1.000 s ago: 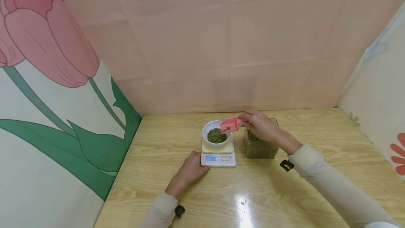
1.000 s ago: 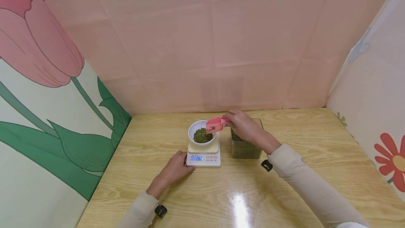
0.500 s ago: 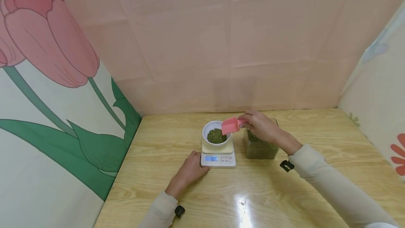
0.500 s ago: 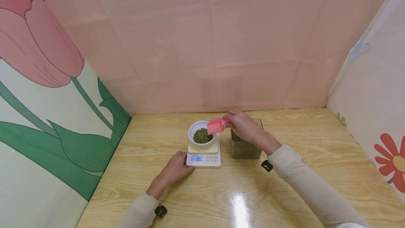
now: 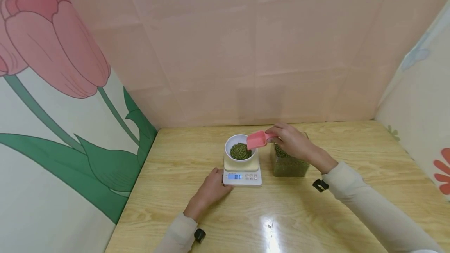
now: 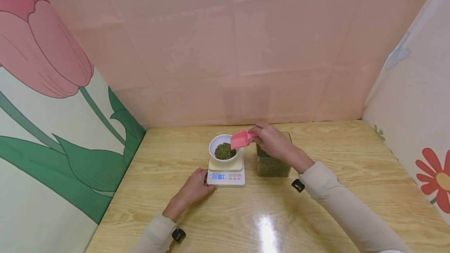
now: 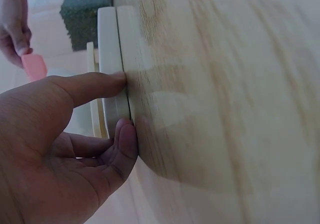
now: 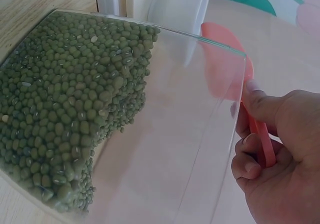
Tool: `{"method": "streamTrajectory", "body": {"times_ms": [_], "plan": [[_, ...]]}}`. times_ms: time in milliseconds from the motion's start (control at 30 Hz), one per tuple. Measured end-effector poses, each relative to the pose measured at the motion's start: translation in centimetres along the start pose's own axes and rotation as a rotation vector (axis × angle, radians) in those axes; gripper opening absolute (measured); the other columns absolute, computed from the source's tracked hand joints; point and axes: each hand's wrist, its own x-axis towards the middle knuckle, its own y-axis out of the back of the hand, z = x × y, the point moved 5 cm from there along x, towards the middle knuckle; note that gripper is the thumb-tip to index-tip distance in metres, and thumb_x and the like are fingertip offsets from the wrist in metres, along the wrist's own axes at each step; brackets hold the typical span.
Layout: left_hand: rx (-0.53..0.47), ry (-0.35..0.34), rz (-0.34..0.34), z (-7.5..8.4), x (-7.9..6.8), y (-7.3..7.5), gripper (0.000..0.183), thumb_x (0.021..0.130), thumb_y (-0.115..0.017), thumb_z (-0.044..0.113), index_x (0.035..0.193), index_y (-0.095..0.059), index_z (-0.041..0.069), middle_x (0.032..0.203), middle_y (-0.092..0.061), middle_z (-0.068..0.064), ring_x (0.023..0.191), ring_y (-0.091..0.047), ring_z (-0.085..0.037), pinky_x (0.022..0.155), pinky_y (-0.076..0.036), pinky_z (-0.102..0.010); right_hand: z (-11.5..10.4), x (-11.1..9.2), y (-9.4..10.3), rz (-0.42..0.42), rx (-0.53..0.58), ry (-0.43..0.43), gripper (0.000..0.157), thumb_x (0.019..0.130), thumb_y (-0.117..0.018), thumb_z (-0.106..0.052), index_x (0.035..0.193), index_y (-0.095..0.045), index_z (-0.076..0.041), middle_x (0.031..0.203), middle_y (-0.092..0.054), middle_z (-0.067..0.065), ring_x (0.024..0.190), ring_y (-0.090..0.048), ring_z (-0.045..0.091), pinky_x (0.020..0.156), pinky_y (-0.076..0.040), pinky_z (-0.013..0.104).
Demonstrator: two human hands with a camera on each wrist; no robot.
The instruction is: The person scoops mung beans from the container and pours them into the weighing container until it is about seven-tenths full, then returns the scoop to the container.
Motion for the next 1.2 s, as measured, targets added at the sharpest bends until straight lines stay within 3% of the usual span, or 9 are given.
{"method": "streamTrajectory", "body": {"times_ms": [467,1200], "plan": [[0.000,-0.012,0.001,-0.1,0.0,-0.1,0.045,0.094,-0.080,0.022,0.138,-0.070,0.012,0.117,-0.072,-0.006,0.106,-0.058,-0.018,0.095,-0.057,-0.041,0.1,-1.1,1.7,0.045,0.009,-0.001,0.025,0.094,-0.079,-0.006,0.118,-0.075,0.002,0.111,-0.077,0.016,0.099,-0.075,0.033,0.088,-0.062,0.050],[0.007,-0.005,-0.004,0.0,0.1,-0.1,0.048,0.094,-0.080,0.023,0.140,-0.068,0.013,0.119,-0.072,-0.006,0.106,-0.058,-0.017,0.096,-0.057,-0.042,0.8,-3.2,4.6,0.100,-0.066,0.012,0.024,0.092,-0.080,-0.004,0.114,-0.075,0.002,0.109,-0.076,0.017,0.098,-0.074,0.034,0.084,-0.063,0.051]]}}
